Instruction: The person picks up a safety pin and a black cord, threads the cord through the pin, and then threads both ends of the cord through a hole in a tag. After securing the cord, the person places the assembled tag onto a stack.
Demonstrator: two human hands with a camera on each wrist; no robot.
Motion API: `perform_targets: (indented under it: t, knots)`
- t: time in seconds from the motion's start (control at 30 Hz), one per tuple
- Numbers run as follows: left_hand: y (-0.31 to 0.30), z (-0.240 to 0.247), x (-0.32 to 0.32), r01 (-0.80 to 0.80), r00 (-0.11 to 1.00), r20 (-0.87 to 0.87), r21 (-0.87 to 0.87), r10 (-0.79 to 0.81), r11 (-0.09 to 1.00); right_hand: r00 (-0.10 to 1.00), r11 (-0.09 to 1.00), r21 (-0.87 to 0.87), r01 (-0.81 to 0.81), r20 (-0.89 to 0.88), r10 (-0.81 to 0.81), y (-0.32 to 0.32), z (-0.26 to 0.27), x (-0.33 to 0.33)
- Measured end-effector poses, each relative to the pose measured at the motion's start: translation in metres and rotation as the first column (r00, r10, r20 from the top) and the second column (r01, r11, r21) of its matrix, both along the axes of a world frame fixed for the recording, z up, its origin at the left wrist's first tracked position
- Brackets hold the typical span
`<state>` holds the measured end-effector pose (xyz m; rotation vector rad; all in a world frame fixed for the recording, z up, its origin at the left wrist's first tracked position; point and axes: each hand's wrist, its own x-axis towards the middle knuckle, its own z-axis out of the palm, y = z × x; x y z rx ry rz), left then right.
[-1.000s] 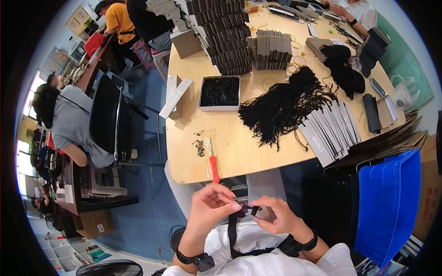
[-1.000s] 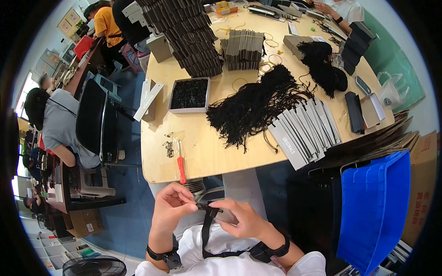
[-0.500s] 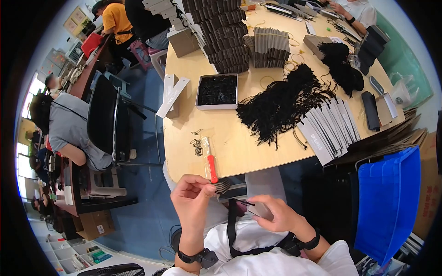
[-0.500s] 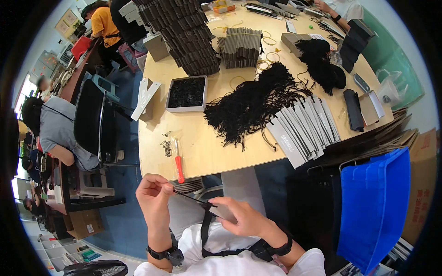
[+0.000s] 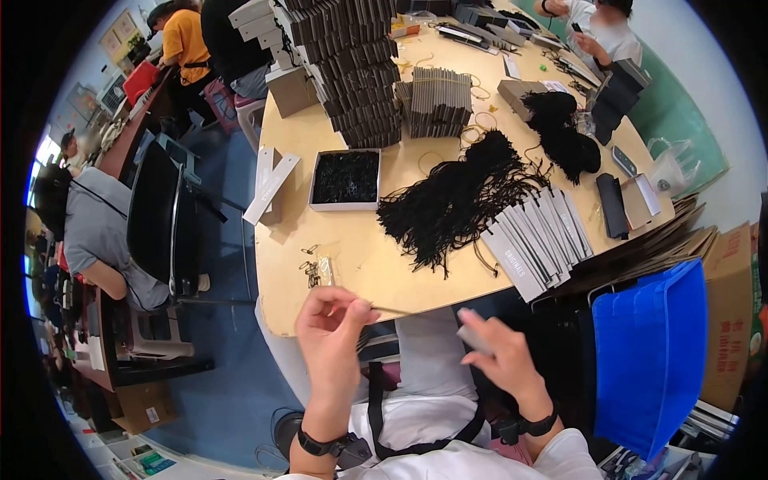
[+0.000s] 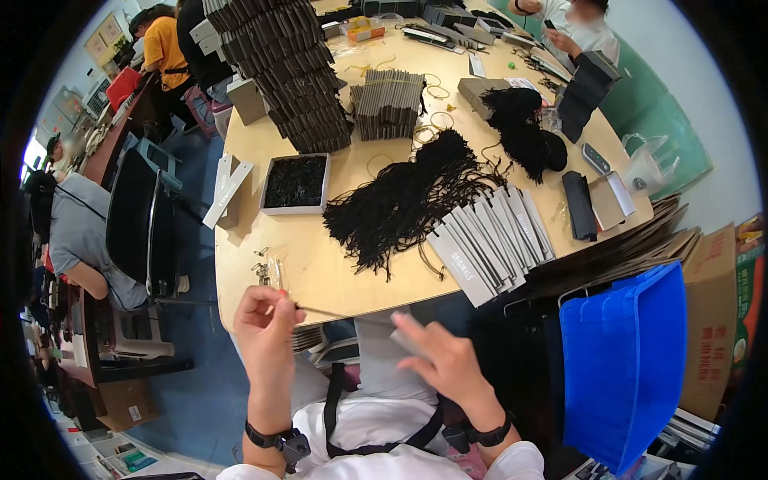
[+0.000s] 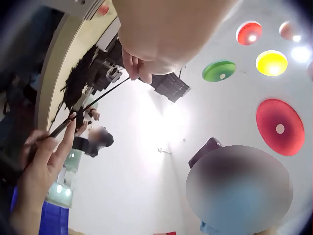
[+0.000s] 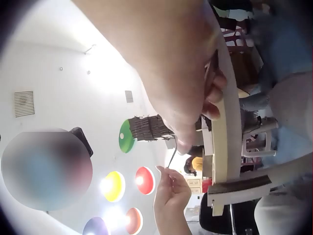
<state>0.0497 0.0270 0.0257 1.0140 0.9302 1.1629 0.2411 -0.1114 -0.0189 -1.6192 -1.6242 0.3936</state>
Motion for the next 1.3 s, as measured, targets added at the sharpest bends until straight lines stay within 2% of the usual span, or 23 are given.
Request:
perform_targets:
  t: [0.07,0.1,0.13,0.2,0.23,0.3,0.43,0.5,0.57,0.63,0.7,0.8,0.83,0.87,0.9,0.93,0.97,1.07,1.1,1.17,1.2,1.23,1.3]
  knots:
    - [0.000,-0.004,0.016,0.100,0.975,0.211,-0.143,-0.068,0.985,0.978,0.986,-0.002,0.168,0.124,-0.167,0.002,0.014,0.014]
    - [0.001,-0.003,0.025,0.100,0.974,0.218,-0.141,-0.067,0.985,0.946,0.967,0.017,0.256,0.201,-0.254,0.004,0.019,0.018]
    - [0.004,-0.003,0.033,0.149,0.953,0.291,-0.214,-0.082,0.965,0.945,0.967,0.022,0.255,0.206,-0.254,0.008,0.018,0.022]
    - [0.011,-0.009,0.041,0.223,0.911,0.402,-0.286,-0.095,0.932,0.860,0.866,0.123,0.486,0.109,-0.498,0.016,0.011,0.029]
    - [0.014,-0.011,0.046,0.225,0.908,0.408,-0.280,-0.096,0.933,0.860,0.865,0.130,0.484,0.113,-0.498,0.019,0.010,0.032]
    - [0.014,-0.015,0.058,0.134,0.909,0.416,-0.295,0.001,0.946,0.782,0.854,0.180,0.489,0.344,-0.520,0.024,0.011,0.037]
    - [0.015,-0.023,0.075,0.183,0.914,0.394,-0.182,-0.099,0.966,0.656,0.793,0.216,0.570,0.462,-0.597,0.040,0.008,0.040]
    - [0.012,-0.022,0.076,0.223,0.905,0.400,-0.158,-0.144,0.962,0.640,0.792,0.210,0.573,0.489,-0.592,0.047,0.005,0.041]
    - [0.005,-0.012,0.073,0.142,0.957,0.268,-0.095,-0.112,0.985,0.623,0.789,0.204,0.580,0.512,-0.591,0.053,0.006,0.042]
    - [0.001,-0.003,0.060,0.103,0.960,0.269,-0.069,-0.081,0.992,0.611,0.826,0.244,0.508,0.573,-0.546,0.058,0.007,0.041]
    - [-0.001,0.009,0.042,0.064,0.963,0.266,-0.043,-0.050,0.997,0.614,0.828,0.235,0.509,0.574,-0.541,0.064,0.009,0.039]
    - [0.000,0.019,0.012,0.012,0.998,0.060,0.086,-0.017,0.996,0.603,0.818,0.232,0.526,0.577,-0.551,0.073,0.011,0.039]
    - [0.001,0.018,0.001,0.006,0.998,0.058,0.089,-0.012,0.996,0.589,0.806,0.236,0.543,0.577,-0.566,0.076,0.012,0.039]
    - [0.003,0.016,-0.010,-0.003,0.998,-0.054,0.149,0.011,0.989,0.634,0.831,0.269,0.487,0.546,-0.548,0.080,0.015,0.037]
    - [0.005,0.013,-0.020,-0.007,0.986,-0.164,0.207,0.042,0.978,0.640,0.834,0.268,0.481,0.543,-0.544,0.084,0.014,0.035]
    - [0.009,0.007,-0.026,-0.033,0.963,-0.248,0.269,0.103,0.962,0.830,0.935,0.205,0.290,0.432,-0.352,0.091,0.012,0.031]
    - [0.012,0.001,-0.033,-0.038,0.962,-0.251,0.270,0.108,0.962,0.947,0.983,0.170,0.073,0.296,-0.122,0.096,0.011,0.026]
    - [0.023,-0.022,-0.052,-0.051,0.845,-0.465,0.419,0.262,0.907,0.943,0.993,0.114,-0.001,0.332,-0.037,0.116,0.020,-0.002]
    - [0.024,-0.028,-0.056,-0.058,0.843,-0.466,0.419,0.270,0.906,0.932,0.996,0.087,-0.024,0.363,-0.009,0.121,0.019,-0.006]
    - [0.026,-0.034,-0.066,-0.001,0.737,-0.605,0.444,0.301,0.896,0.924,0.995,0.095,-0.026,0.381,-0.012,0.127,0.013,-0.009]
    - [0.025,-0.028,-0.066,-0.037,0.753,-0.618,0.306,0.228,0.951,0.930,0.995,0.094,-0.017,0.368,-0.019,0.129,0.011,-0.007]
    - [0.027,-0.033,-0.068,-0.051,0.747,-0.620,0.305,0.239,0.951,0.935,0.996,0.091,-0.010,0.354,-0.023,0.131,0.010,-0.007]
    - [0.036,-0.044,-0.068,0.021,0.649,-0.690,0.438,0.321,0.899,0.944,0.998,0.069,-0.008,0.328,-0.015,0.132,0.015,-0.016]
